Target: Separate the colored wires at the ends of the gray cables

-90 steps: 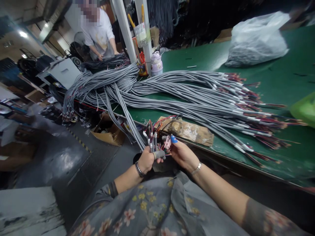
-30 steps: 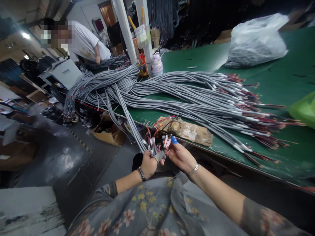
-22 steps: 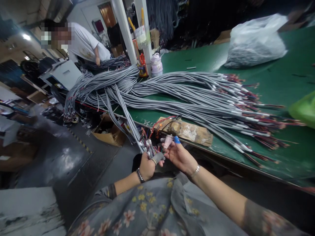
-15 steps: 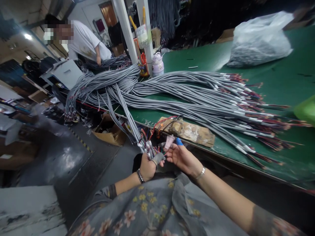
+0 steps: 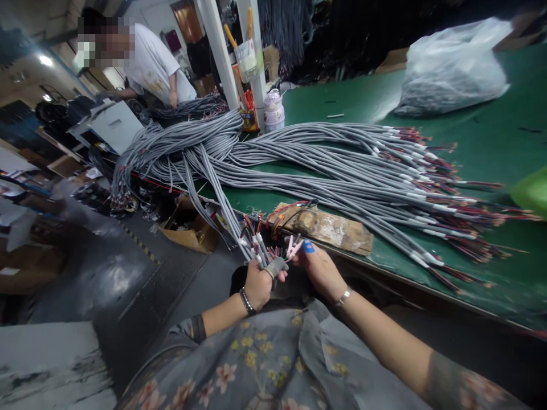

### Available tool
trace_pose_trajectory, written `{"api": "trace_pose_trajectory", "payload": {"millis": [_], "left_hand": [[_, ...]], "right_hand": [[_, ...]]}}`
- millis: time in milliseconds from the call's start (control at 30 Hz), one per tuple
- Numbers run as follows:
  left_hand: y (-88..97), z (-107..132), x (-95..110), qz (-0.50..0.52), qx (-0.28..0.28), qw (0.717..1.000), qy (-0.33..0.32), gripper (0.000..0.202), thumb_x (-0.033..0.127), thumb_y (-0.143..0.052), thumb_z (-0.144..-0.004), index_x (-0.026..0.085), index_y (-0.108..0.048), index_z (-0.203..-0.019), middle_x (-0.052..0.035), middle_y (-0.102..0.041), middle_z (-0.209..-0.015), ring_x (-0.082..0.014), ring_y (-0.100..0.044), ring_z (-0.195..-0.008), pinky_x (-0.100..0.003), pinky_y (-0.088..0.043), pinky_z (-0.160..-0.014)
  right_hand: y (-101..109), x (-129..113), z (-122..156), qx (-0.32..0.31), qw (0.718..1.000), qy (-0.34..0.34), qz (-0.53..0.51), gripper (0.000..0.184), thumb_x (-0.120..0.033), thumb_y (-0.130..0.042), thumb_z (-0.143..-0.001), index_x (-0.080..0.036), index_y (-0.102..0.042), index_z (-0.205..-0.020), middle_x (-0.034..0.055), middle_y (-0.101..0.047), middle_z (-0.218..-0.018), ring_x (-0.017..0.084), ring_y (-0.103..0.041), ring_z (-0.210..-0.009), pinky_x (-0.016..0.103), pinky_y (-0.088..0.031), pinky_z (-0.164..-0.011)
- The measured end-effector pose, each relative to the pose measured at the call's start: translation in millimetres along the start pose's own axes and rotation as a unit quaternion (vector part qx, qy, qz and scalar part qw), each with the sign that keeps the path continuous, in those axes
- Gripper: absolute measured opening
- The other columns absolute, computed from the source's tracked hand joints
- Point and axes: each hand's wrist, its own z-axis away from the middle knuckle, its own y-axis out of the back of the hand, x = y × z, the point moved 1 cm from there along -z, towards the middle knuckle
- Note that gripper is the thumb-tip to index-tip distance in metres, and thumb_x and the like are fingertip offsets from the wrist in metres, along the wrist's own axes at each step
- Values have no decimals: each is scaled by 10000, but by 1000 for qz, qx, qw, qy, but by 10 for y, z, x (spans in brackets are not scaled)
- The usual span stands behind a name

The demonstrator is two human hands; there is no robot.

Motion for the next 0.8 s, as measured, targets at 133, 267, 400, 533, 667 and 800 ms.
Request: {"api": "trace_pose_trajectory", "payload": {"millis": [133, 267, 400, 533, 667, 800], "left_hand": [[-25, -14, 5, 11, -1, 1000, 1, 367, 441, -695, -683, 185, -530, -479, 6, -529, -419, -132, -546, -480, -276, -448, -593], [-29, -16, -1, -1, 2, 1000, 7, 364, 447, -706, -664, 188, -526, -484, 8, -523, -411, -137, -548, -484, -279, -444, -587], [-5, -10, -23, -21, -2, 1000, -1, 354, 426, -701, -676, 190, -525, -479, 4, -531, -423, -140, -558, -504, -281, -447, -602], [11, -7, -41, -22, -2, 1000, 4, 365, 424, -701, -671, 189, -520, -459, -4, -539, -430, -145, -563, -507, -281, -445, -588], [38, 13, -36, -21, -4, 1000, -6, 351, 412, -692, -689, 184, -537, -472, 3, -538, -426, -134, -554, -491, -270, -438, -581], [106, 51, -36, -16, -8, 1000, -11, 343, 424, -693, -696, 178, -562, -497, 7, -535, -422, -132, -547, -478, -262, -423, -559]], "right_hand": [[-61, -2, -42, -32, 991, -85, -100, 400, -621, -695, -663, -225, -691, -718, 17, -648, -673, 165, -549, -628, 293, -437, -585], [-91, -4, -71, -6, 985, -86, -148, 367, -566, -746, -645, -207, -682, -690, 5, -648, -658, 141, -543, -616, 271, -434, -582], [-81, 21, -87, 2, 985, -74, -155, 325, -529, -748, -670, -212, -679, -680, 0, -645, -657, 139, -542, -618, 281, -444, -604], [-74, 46, -84, -3, 985, -79, -154, 306, -516, -733, -697, -215, -682, -707, 7, -653, -679, 146, -554, -636, 289, -452, -619], [-64, 54, -41, -20, 983, -93, -156, 366, -578, -683, -716, -212, -683, -733, 17, -654, -676, 143, -562, -624, 264, -449, -567], [-22, 33, 46, -82, 979, -125, -137, 401, -600, -682, -702, -202, -694, -754, 45, -680, -738, 139, -585, -640, 246, -464, -554]]}}
